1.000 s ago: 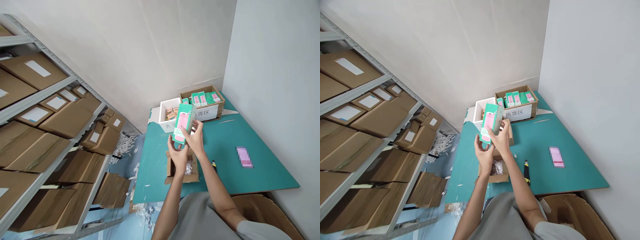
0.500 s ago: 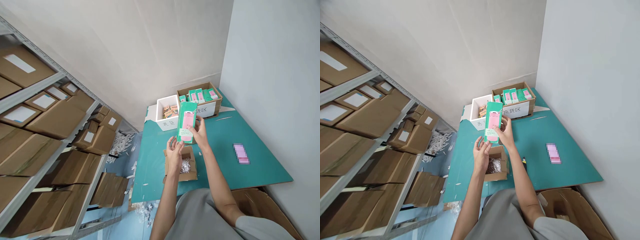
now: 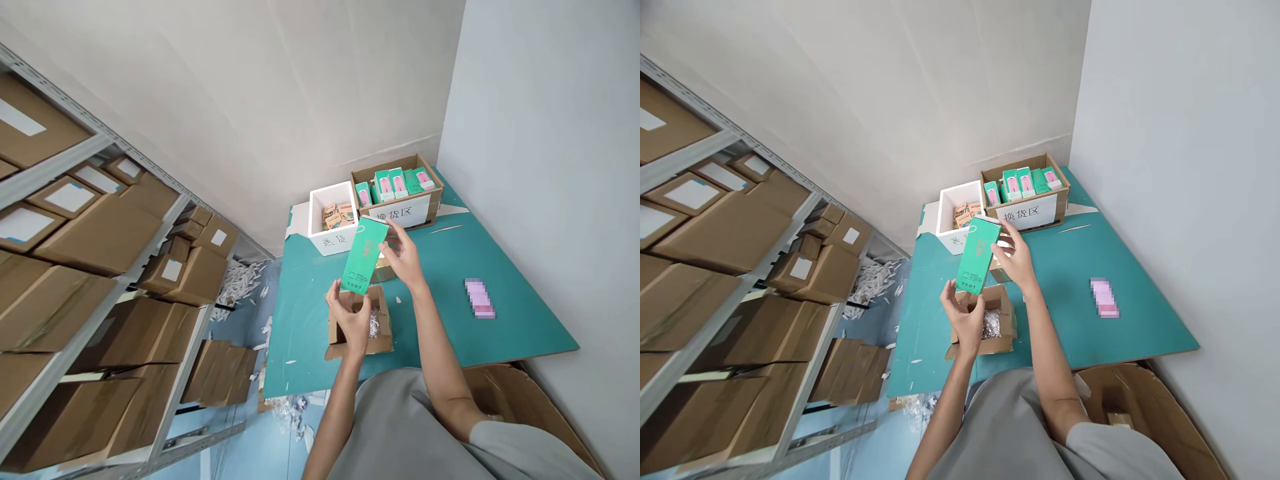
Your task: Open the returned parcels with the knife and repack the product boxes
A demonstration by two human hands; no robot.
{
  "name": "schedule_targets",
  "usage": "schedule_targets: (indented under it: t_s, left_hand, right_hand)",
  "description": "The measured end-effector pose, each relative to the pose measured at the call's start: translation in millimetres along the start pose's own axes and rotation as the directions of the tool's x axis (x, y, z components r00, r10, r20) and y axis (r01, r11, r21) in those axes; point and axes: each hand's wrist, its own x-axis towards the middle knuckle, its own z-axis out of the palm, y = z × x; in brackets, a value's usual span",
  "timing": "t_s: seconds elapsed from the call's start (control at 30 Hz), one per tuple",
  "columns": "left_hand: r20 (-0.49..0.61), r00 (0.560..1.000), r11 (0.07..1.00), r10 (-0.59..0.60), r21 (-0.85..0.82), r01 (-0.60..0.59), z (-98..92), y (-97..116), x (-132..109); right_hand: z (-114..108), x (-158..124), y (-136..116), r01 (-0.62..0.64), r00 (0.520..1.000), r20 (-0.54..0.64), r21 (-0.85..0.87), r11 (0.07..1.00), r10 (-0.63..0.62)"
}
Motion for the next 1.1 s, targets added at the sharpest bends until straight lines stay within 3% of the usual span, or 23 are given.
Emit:
schedule_targets:
  t_s: [0.13,0.3,0.47,0.63,0.83,0.93,1.1]
  left_hand:
    - [-0.081,0.997,0.996,0.018,-0.086,-0.025,1.8,7,6]
    - [-0.195,0.981,0.982,0.002,-0.182,-0.038,1.5,29,19]
    - [-0.142,0.99,0.992,0.005,-0.125,-0.023,2.0,39,21]
    - [0.02,0.992,0.993,-0.121,-0.013,0.121,9.8,18,20]
    - [0.133,0.938,0.947,-0.321,0.039,0.318,14.7,-19,27]
    - [0.156,0.911,0.922,-0.383,0.004,0.387,15.0,-30,42]
    - [0.124,0.876,0.87,-0.467,-0.117,0.48,30.1,-47,92]
  right_hand:
    - [-6,3,3,0.024,1.0,0.016,0.013,1.0,-0.024]
    - [-14,6,5,-0.013,0.996,-0.082,0.103,0.995,0.022]
    - [-21,8,11,-0.035,0.99,-0.131,0.121,0.992,0.051]
    - [-31,11,24,-0.098,0.991,-0.092,0.006,0.995,0.098]
    - [-34,13,49,-0.151,0.988,-0.045,-0.06,0.987,0.148]
    - [-31,12,66,-0.231,0.973,-0.011,-0.008,0.973,0.23]
    - [-18,12,96,-0.38,0.893,0.245,-0.034,0.924,0.377]
